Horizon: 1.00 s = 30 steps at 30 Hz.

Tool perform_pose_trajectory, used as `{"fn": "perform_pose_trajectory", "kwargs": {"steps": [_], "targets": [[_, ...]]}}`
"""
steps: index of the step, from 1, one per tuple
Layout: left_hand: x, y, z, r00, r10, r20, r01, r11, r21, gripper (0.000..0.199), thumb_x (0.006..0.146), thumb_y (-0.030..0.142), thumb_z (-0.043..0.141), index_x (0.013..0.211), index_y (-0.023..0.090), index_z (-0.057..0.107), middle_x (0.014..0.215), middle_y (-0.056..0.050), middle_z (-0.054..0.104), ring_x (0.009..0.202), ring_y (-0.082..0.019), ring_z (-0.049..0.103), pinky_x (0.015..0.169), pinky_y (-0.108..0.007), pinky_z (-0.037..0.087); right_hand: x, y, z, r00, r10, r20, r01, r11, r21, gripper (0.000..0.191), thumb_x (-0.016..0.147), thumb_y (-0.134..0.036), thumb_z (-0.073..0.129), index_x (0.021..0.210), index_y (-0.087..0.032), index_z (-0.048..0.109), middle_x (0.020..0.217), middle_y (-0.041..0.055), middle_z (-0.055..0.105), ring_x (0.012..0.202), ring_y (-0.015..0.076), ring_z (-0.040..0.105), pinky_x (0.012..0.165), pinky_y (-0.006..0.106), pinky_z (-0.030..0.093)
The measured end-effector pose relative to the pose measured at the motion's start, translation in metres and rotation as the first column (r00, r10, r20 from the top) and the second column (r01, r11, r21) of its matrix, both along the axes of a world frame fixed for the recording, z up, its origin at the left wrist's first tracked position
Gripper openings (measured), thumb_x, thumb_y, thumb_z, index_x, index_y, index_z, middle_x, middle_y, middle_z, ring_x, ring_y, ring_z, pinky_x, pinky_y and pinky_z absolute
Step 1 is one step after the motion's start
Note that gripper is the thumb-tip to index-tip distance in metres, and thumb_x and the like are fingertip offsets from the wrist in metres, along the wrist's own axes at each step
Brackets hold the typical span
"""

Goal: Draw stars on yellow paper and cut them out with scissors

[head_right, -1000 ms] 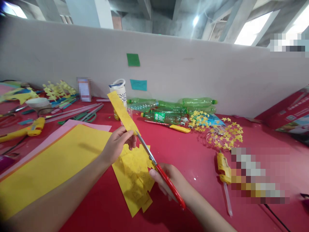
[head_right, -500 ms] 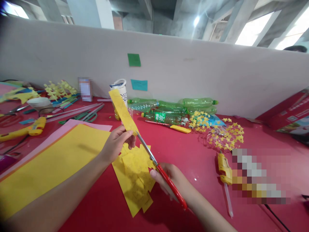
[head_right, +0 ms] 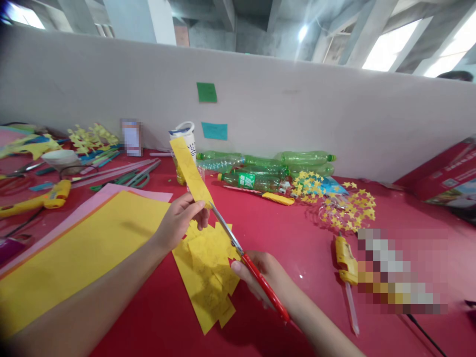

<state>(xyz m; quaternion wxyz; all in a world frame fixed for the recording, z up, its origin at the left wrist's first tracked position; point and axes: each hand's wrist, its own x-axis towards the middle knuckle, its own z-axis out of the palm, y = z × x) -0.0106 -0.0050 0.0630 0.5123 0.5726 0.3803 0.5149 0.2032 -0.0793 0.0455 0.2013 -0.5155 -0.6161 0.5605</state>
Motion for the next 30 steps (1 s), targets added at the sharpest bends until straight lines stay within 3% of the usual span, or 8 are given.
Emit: {"fn": "perform_pose_trajectory", "kwargs": {"steps": [30], "targets": [[-0.0069, 0.0057, 0.0012, 0.994, -0.082, -0.074, 0.084, 0.996, 0.020, 0.015, 0.086, 0.021, 0.046, 0.075, 0.015, 0.053, 0.056, 0.002, 0.055, 0.046, -0.009, 0.054, 0.043, -0.020, 0.042, 0.0012, 0.0013, 0.0011, 0.996, -0.038, 0.077, 0.040, 0.999, -0.031, 0.051, 0.078, -0.068, 0.044, 0.067, -0.018, 0.044, 0.038, -0.0083, 0.038, 0.029, 0.0046, 0.034, 0.029, 0.015, 0.023]]}}
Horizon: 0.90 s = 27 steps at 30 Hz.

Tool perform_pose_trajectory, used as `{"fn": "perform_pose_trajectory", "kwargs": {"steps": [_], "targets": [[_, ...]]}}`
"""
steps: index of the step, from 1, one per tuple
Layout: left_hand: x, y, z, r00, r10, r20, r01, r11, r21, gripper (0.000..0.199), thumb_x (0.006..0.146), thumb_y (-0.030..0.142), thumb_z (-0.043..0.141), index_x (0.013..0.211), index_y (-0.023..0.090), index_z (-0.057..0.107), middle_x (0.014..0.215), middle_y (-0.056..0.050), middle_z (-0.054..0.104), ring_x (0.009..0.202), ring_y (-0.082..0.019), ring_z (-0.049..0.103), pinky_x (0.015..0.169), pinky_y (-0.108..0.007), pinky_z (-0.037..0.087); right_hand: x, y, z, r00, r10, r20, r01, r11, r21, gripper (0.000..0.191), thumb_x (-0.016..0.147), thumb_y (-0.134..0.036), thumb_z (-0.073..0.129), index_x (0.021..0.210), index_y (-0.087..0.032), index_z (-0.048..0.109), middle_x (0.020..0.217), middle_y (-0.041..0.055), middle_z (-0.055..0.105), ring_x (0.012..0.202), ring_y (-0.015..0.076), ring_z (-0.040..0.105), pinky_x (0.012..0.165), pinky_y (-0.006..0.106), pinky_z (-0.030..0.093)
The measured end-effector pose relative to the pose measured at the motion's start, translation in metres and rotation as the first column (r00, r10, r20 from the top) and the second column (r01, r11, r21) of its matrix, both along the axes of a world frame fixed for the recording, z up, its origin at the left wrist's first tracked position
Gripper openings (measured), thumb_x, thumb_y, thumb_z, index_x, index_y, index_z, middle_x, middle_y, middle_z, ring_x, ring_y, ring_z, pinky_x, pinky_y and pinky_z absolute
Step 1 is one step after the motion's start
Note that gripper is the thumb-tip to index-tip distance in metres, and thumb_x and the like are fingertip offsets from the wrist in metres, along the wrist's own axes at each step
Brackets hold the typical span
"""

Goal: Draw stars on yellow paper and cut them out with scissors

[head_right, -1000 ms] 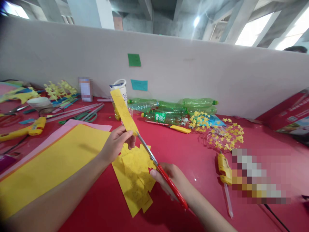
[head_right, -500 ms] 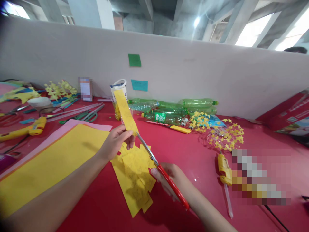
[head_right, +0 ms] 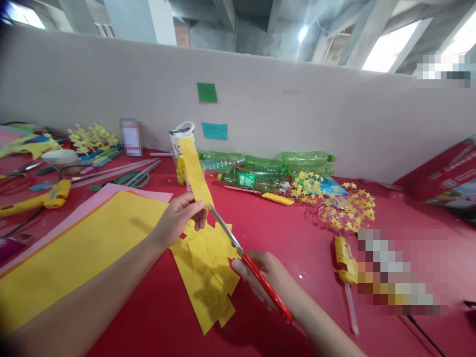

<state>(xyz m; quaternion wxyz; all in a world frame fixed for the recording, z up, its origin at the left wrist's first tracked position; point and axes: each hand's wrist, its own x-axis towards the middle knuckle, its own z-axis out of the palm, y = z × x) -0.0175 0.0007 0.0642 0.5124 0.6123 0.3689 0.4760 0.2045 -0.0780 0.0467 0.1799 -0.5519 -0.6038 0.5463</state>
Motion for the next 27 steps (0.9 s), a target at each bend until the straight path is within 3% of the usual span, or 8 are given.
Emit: {"fn": "perform_pose_trajectory", "kwargs": {"steps": [15, 27], "targets": [[-0.0038, 0.0007, 0.0021, 1.000, -0.015, -0.027, 0.016, 1.000, 0.007, 0.016, 0.085, 0.023, 0.047, 0.071, 0.016, 0.052, 0.056, 0.002, 0.056, 0.046, -0.009, 0.054, 0.044, -0.020, 0.042, 0.0034, 0.0029, -0.0050, 1.000, 0.025, -0.007, -0.025, 0.999, -0.045, 0.047, 0.080, -0.064, 0.046, 0.065, -0.019, 0.039, 0.038, -0.0088, 0.035, 0.030, 0.0045, 0.032, 0.029, 0.015, 0.021], [-0.0048, 0.0014, 0.0011, 1.000, -0.005, -0.030, 0.005, 1.000, 0.011, 0.016, 0.084, 0.024, 0.048, 0.070, 0.016, 0.053, 0.058, 0.002, 0.058, 0.046, -0.010, 0.055, 0.043, -0.021, 0.042, -0.0004, 0.0030, 0.0018, 0.999, 0.032, 0.042, -0.034, 0.999, 0.038, 0.049, 0.081, -0.062, 0.046, 0.060, -0.019, 0.039, 0.038, -0.0079, 0.037, 0.030, 0.0034, 0.031, 0.032, 0.018, 0.018]]}}
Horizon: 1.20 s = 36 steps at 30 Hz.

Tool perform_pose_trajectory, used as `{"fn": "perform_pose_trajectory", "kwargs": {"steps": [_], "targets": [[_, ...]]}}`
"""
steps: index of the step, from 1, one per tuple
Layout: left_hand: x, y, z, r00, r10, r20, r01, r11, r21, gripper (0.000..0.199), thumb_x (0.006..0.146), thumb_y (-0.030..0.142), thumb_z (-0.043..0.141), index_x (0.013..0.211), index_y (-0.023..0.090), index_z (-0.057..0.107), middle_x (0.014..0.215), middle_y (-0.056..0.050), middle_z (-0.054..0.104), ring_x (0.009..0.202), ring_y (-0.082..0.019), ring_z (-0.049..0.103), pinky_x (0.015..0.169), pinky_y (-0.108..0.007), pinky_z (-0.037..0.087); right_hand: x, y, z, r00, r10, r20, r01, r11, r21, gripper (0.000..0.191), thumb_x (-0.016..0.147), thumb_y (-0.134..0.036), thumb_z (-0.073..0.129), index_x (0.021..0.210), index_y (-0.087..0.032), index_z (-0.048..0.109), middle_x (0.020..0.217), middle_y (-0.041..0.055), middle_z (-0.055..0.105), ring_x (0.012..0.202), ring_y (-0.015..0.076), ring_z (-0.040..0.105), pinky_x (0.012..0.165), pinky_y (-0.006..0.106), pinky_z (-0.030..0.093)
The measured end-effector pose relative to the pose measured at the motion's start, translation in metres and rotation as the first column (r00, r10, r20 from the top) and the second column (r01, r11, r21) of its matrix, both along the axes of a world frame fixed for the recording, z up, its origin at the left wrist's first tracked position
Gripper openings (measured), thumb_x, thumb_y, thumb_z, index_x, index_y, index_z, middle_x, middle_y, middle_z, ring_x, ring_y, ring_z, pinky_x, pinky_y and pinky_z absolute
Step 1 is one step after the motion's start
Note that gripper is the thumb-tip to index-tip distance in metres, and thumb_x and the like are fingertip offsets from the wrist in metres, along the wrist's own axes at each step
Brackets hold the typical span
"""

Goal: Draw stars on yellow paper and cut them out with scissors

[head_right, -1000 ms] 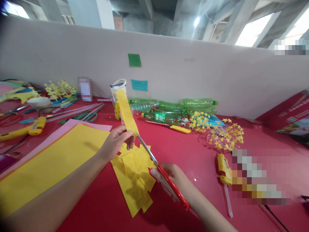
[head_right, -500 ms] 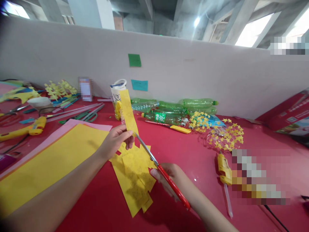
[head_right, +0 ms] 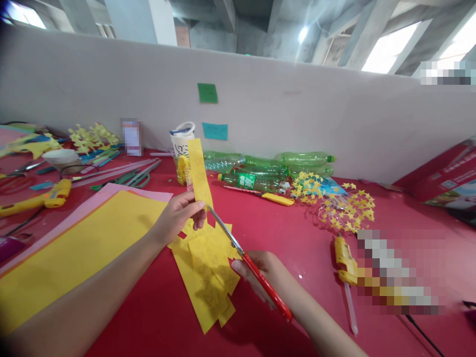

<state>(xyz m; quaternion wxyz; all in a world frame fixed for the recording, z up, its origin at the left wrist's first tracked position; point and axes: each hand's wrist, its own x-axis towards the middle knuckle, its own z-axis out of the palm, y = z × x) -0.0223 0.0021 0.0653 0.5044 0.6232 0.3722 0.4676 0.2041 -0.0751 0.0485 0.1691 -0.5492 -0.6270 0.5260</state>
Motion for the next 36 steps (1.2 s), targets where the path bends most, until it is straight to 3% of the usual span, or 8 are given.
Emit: {"fn": "perform_pose_trajectory", "kwargs": {"steps": [7, 13, 20, 36], "targets": [[0.002, -0.002, 0.002, 1.000, -0.001, 0.015, 0.001, 1.000, 0.005, 0.016, 0.085, 0.024, 0.048, 0.071, 0.016, 0.053, 0.058, 0.002, 0.057, 0.047, -0.010, 0.055, 0.043, -0.021, 0.043, 0.004, 0.001, -0.007, 0.996, 0.003, -0.089, -0.007, 0.999, -0.042, 0.048, 0.080, -0.064, 0.046, 0.065, -0.018, 0.042, 0.038, -0.0087, 0.037, 0.030, 0.0044, 0.032, 0.031, 0.017, 0.020], [0.011, -0.007, 0.000, 0.994, 0.068, 0.081, -0.064, 0.997, -0.054, 0.015, 0.082, 0.028, 0.054, 0.074, 0.015, 0.054, 0.064, 0.000, 0.061, 0.048, -0.011, 0.057, 0.044, -0.022, 0.045, 0.001, -0.003, -0.003, 0.991, 0.014, -0.130, -0.016, 1.000, -0.018, 0.049, 0.080, -0.065, 0.045, 0.068, -0.017, 0.045, 0.042, -0.0081, 0.038, 0.034, 0.0042, 0.034, 0.034, 0.015, 0.025], [0.020, -0.015, -0.002, 0.993, 0.036, 0.115, -0.026, 0.996, -0.087, 0.029, 0.085, 0.031, 0.050, 0.065, 0.014, 0.061, 0.058, -0.004, 0.060, 0.052, -0.012, 0.056, 0.048, -0.023, 0.044, -0.003, -0.007, -0.006, 0.989, 0.003, -0.147, 0.001, 1.000, 0.028, 0.050, 0.081, -0.066, 0.041, 0.075, -0.017, 0.049, 0.044, -0.0077, 0.040, 0.034, 0.0056, 0.037, 0.034, 0.016, 0.030], [0.023, -0.015, -0.006, 0.991, 0.033, 0.127, -0.017, 0.992, -0.128, 0.031, 0.085, 0.032, 0.049, 0.062, 0.014, 0.062, 0.052, -0.003, 0.058, 0.049, -0.012, 0.054, 0.048, -0.023, 0.042, -0.007, -0.007, -0.007, 0.989, -0.032, -0.146, 0.030, 0.999, -0.016, 0.053, 0.081, -0.069, 0.037, 0.071, -0.017, 0.047, 0.038, -0.0086, 0.040, 0.028, 0.0048, 0.032, 0.031, 0.016, 0.026]]}}
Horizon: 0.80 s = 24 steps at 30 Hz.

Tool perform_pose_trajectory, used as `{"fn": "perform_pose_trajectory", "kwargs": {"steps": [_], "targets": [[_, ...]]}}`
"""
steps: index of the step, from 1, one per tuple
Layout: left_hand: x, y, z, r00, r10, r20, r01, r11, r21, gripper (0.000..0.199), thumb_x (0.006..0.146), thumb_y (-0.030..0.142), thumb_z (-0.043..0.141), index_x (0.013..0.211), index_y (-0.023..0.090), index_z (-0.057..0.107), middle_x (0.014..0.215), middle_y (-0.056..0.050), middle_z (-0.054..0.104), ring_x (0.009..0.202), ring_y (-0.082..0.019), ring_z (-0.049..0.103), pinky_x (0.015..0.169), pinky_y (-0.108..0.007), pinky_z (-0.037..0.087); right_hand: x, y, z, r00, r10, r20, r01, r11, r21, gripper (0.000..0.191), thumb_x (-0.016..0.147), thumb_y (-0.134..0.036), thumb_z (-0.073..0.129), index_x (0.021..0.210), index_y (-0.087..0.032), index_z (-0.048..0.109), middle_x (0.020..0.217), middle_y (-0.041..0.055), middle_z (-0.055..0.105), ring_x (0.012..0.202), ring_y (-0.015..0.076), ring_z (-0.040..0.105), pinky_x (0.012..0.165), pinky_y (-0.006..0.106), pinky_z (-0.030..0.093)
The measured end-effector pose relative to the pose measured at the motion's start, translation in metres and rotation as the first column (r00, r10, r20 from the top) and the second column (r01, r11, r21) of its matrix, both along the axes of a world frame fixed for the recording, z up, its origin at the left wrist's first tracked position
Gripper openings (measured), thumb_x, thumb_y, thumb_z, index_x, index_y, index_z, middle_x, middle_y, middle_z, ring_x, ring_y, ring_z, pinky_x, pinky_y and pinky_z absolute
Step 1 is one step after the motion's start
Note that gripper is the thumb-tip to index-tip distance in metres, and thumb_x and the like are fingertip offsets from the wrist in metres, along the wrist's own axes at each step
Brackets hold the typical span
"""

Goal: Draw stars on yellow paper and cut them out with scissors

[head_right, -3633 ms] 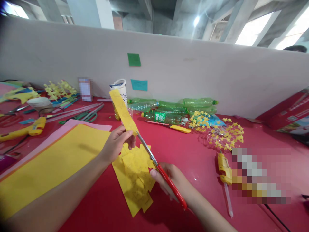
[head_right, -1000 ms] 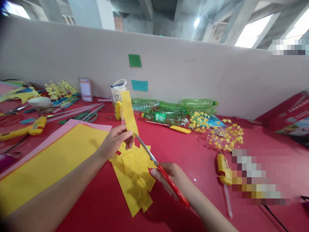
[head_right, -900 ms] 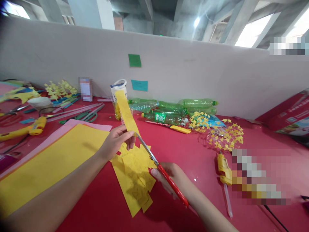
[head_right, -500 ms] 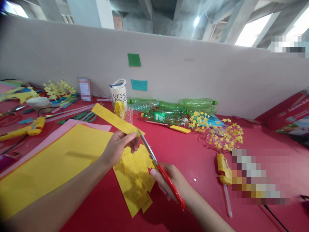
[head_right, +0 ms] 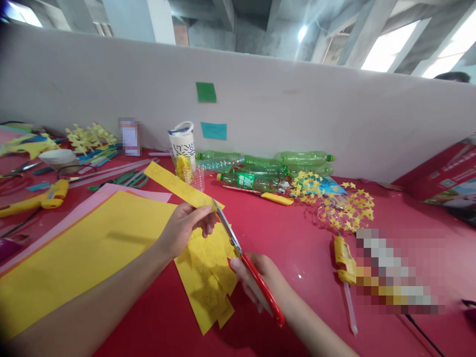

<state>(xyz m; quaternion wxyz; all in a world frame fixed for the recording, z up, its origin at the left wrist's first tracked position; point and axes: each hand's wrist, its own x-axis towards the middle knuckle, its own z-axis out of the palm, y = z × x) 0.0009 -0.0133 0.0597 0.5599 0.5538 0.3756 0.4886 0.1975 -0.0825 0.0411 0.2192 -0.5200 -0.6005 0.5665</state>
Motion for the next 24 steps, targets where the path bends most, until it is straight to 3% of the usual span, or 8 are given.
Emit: {"fn": "perform_pose_trajectory", "kwargs": {"steps": [24], "targets": [[-0.0018, 0.0011, -0.0004, 0.999, -0.030, 0.037, 0.030, 1.000, 0.004, 0.031, 0.086, 0.030, 0.049, 0.063, 0.014, 0.062, 0.053, -0.002, 0.059, 0.049, -0.010, 0.053, 0.048, -0.022, 0.041, 0.0002, 0.0017, -0.0006, 0.999, -0.026, 0.019, 0.027, 0.998, -0.049, 0.049, 0.081, -0.066, 0.040, 0.067, -0.019, 0.044, 0.034, -0.0085, 0.039, 0.026, 0.0047, 0.033, 0.028, 0.016, 0.019]]}}
